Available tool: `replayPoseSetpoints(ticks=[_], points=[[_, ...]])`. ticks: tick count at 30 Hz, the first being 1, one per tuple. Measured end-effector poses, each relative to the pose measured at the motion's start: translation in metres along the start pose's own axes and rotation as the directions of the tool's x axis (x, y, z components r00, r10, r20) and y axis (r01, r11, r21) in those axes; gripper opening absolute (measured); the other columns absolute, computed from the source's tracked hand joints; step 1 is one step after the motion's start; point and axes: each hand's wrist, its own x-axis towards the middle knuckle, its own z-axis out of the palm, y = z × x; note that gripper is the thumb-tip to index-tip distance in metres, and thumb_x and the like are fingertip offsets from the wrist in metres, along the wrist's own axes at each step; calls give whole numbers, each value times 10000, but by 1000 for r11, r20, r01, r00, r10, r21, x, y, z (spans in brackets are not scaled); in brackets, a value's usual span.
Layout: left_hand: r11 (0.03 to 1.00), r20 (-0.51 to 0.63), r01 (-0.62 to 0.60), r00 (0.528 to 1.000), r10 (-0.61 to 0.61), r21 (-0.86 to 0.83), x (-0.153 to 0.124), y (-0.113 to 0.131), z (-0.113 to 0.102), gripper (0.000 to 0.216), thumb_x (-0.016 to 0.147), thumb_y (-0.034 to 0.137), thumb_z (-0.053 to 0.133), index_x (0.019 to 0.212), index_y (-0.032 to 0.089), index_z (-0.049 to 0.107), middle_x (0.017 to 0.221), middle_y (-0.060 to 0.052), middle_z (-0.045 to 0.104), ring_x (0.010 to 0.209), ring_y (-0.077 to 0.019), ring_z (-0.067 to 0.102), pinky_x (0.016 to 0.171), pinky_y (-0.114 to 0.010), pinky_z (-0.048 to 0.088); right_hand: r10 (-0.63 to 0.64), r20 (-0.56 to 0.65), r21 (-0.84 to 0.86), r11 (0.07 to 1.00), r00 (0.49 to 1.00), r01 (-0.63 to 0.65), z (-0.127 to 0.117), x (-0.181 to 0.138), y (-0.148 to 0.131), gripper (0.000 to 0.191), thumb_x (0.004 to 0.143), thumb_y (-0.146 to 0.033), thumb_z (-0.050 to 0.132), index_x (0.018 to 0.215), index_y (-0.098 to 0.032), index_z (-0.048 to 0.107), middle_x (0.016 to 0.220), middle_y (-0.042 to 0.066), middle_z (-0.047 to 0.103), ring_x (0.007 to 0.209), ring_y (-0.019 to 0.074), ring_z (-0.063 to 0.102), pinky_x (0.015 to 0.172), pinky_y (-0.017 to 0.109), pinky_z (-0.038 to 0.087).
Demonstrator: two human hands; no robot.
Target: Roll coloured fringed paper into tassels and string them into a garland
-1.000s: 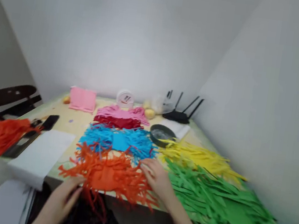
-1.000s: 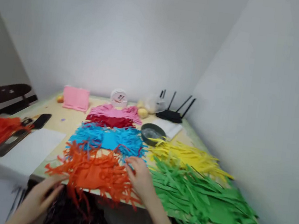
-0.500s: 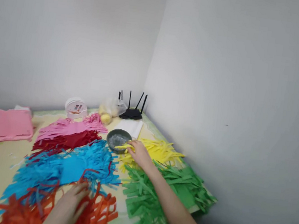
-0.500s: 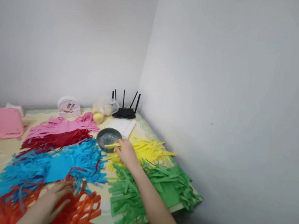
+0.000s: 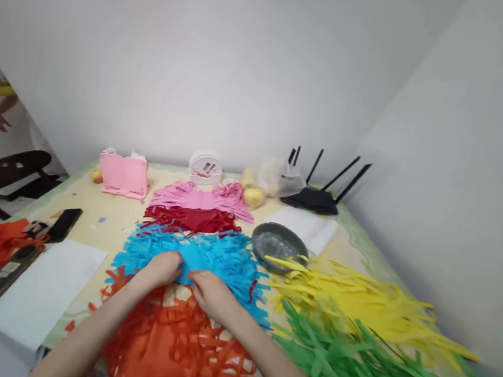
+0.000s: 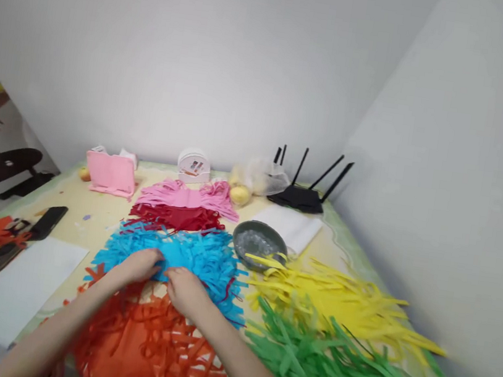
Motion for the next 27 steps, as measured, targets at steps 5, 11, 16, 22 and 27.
replayPoseSetpoints(ticks=[5,11,16,22,27], points=[[998,-30,-55,998,56,6,33,-10,-15,311,910,318,570,1173,152,578,1226,-99,582,1084,-237,582,916,-464,493,149,34,-66,987,988,-147,15,22,16,429,760,-223,666,1158,-64,653,1259,228,602,1181,354,529,981,455,432],[999,3,-12,1000,13,-47,67,-11,-14,362,906,322,576,1226,157,544,1254,-105,560,1088,-246,578,905,-471,500,314,-22,-41,948,949,-315,16,22,40,630,823,-297,579,1368,-1,468,1402,274,460,1313,361,421,1070,500,332],[986,195,-28,979,60,-163,91,-18,-19,326,905,328,578,1177,147,573,1180,-89,600,1017,-227,610,855,-431,528,309,-50,25,951,950,-309,20,21,51,683,773,-299,613,1385,-38,459,1420,230,461,1330,335,415,1084,478,338],[932,355,-112,903,241,-345,113,-22,-25,323,898,340,584,1145,132,594,1157,-68,610,1003,-248,614,839,-418,536,280,-147,45,960,949,-276,23,20,50,647,769,-161,525,1406,-97,432,1406,187,490,1249,272,518,1025,434,428],[837,370,-121,857,359,-533,120,-37,-29,314,902,329,582,1149,134,588,1151,-74,611,990,-232,618,829,-412,539,197,-236,-11,979,952,-205,8,13,37,483,878,-245,479,1345,-123,493,1291,156,590,1136,235,586,934,395,502]])
